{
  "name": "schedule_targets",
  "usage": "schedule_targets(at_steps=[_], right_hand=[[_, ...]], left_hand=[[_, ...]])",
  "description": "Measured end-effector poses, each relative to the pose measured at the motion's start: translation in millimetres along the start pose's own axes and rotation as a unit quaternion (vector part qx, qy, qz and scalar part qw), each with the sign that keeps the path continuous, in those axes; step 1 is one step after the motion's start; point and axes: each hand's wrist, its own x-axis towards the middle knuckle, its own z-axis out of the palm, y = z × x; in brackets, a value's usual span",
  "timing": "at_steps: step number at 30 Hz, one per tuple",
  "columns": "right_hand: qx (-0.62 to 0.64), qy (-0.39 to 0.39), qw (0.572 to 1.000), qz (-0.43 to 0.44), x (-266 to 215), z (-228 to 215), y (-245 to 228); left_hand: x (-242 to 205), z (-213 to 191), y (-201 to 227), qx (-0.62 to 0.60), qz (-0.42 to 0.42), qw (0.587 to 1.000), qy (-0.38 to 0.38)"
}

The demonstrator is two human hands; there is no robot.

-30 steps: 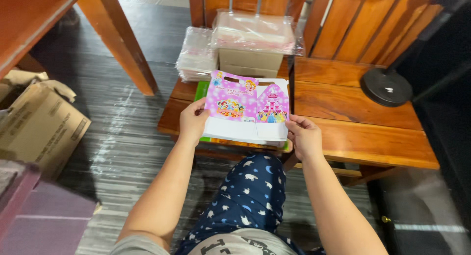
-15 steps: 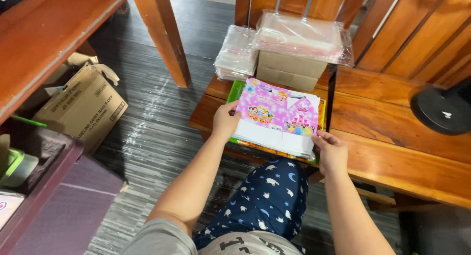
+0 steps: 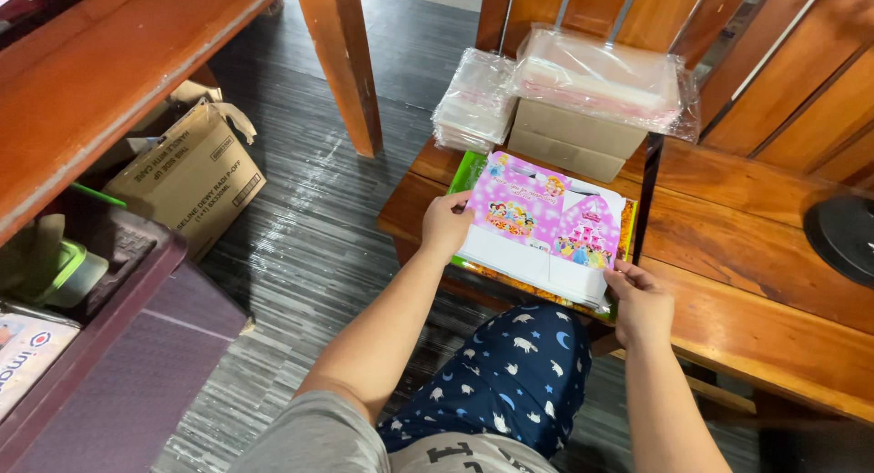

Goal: The person repeatedly picks up small, pink, cartoon-themed paper items from a shelf and places them onto a stack on a wooden stool. The person handles the items by hand, aligning them as they are added to the growing pile.

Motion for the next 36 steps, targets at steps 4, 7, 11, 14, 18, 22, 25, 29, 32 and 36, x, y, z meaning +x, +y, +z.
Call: schedule_targets(at_steps=[4, 7, 11, 14, 18, 22, 25, 29, 32, 36], right_hand=[[0.005, 0.002, 1.0, 0.002, 4.1, 0.1, 5.2], [0.005, 0.004, 1.0, 0.004, -3.9, 2.3, -2.9], [0.009, 0.008, 1.0, 0.007, -0.5, 2.6, 0.7], [0.013, 0.01, 1.0, 0.007, -1.1, 2.1, 0.8], [0.016, 0.012, 1.0, 0.003, 17.7, -2.4, 20.6], [0.014, 0.015, 1.0, 0.0, 5.6, -0.6, 9.1], [0.012, 0.016, 1.0, -0.002, 5.2, 0.8, 8.2], [0.013, 0.022, 1.0, 0.003, -6.0, 4.0, -3.5], [0.012, 0.025, 1.0, 0.006, -9.0, 5.5, -7.5], [0.008, 0.024, 1.0, 0.007, -2.1, 3.6, -0.8]], left_hand=[[1.8, 1.3, -2.1, -0.01, -0.006, 1.0, -0.004], [2.3, 1.1, -1.4, -0.023, -0.009, 1.0, 0.001], [-1.6, -2.2, 5.3, -0.049, -0.029, 0.998, -0.008], [-0.2, -1.0, 3.9, -0.052, -0.037, 0.998, -0.01], [8.8, 5.8, -4.9, -0.048, -0.034, 0.998, -0.012], [2.1, -1.2, 6.2, -0.051, -0.053, 0.997, -0.012], [2.1, -2.0, 6.3, -0.059, -0.054, 0.997, -0.012], [4.9, 1.3, 2.6, -0.076, -0.063, 0.995, -0.007], [1.1, -3.4, 8.5, -0.073, -0.062, 0.995, -0.008], [0.0, -3.6, 7.9, -0.064, -0.058, 0.996, -0.01]])
